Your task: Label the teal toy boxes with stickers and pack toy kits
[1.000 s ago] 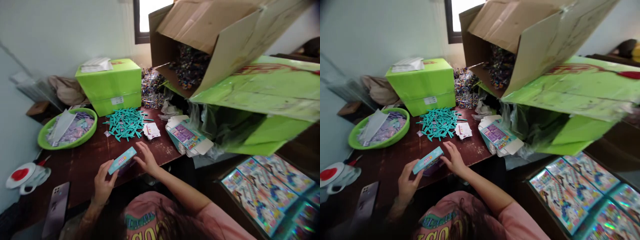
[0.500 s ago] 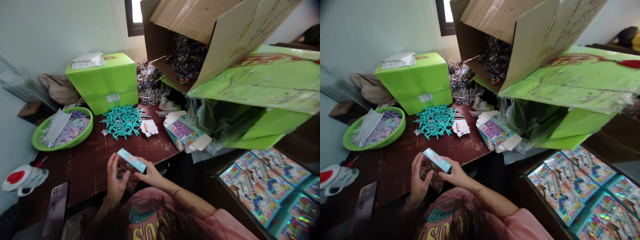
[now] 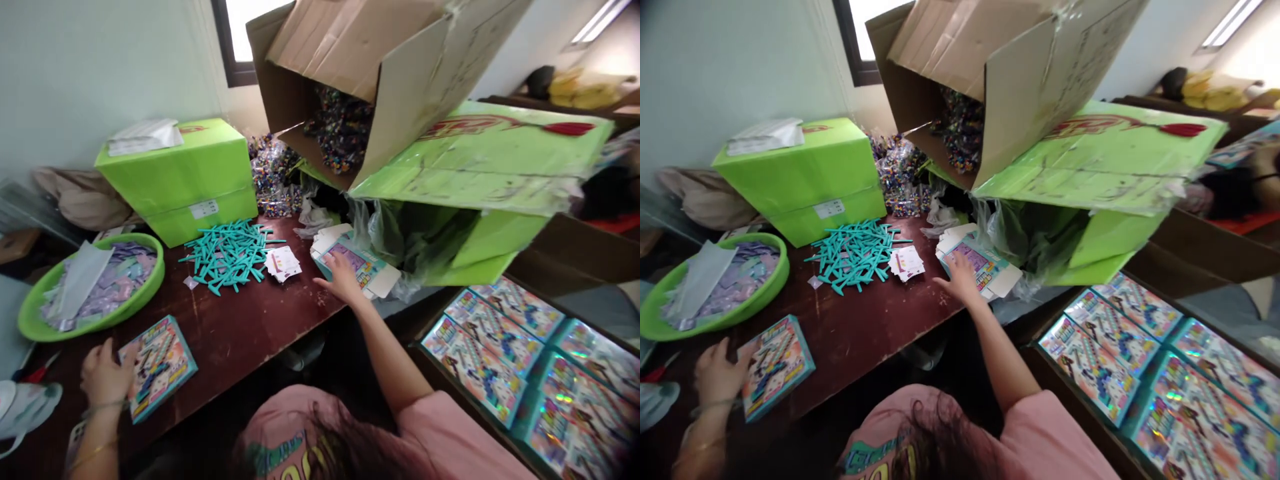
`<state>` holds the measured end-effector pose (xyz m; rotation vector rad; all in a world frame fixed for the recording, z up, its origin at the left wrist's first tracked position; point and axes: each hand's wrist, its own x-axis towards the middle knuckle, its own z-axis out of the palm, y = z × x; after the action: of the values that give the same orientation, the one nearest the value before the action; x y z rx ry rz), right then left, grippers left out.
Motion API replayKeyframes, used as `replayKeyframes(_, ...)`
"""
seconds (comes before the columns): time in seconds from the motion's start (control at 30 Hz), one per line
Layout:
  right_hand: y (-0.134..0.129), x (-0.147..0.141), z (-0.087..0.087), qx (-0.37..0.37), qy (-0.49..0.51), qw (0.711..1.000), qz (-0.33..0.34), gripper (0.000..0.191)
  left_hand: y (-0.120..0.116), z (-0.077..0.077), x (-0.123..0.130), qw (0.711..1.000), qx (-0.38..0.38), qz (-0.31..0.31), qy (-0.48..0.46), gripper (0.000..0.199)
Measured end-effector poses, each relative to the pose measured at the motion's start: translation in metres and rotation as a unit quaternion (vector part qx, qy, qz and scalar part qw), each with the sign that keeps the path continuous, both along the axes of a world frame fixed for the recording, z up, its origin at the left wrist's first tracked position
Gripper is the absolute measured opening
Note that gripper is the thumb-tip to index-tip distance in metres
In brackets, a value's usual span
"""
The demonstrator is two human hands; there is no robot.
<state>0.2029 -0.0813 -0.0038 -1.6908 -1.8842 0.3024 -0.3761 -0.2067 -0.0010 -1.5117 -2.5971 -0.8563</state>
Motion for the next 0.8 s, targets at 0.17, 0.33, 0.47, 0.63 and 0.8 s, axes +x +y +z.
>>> replayKeyframes(0.17,0.003,0.082,-0.039,-0.055,-0.171,0.983,-0.05,0.045,0.006,-0.023,0.119,0.969,0.078,-0.231,-0.039,0.038)
replayKeyframes(0.33,-0.001,0.063,-0.047,0.005,-0.207,0.973,-0.103,0.059,0.012,-0.039,0.271,0.879,-0.039,-0.42,-0.222,0.034)
replayKeyframes(0.47,0.014,0.039,-0.04,0.02,-0.201,0.971,-0.126,0.055,0.008,-0.043,0.318,0.834,-0.068,-0.475,-0.272,0.033)
replayKeyframes(0.63,0.027,0.03,-0.003,-0.009,-0.182,0.976,-0.117,0.031,0.006,-0.031,0.315,0.82,-0.083,-0.472,-0.314,0.032)
replayKeyframes(0.8,-0.048,-0.04,0.031,0.1,-0.106,0.989,-0.009,0.035,0.002,-0.019,0.316,0.783,-0.03,-0.427,-0.452,0.06)
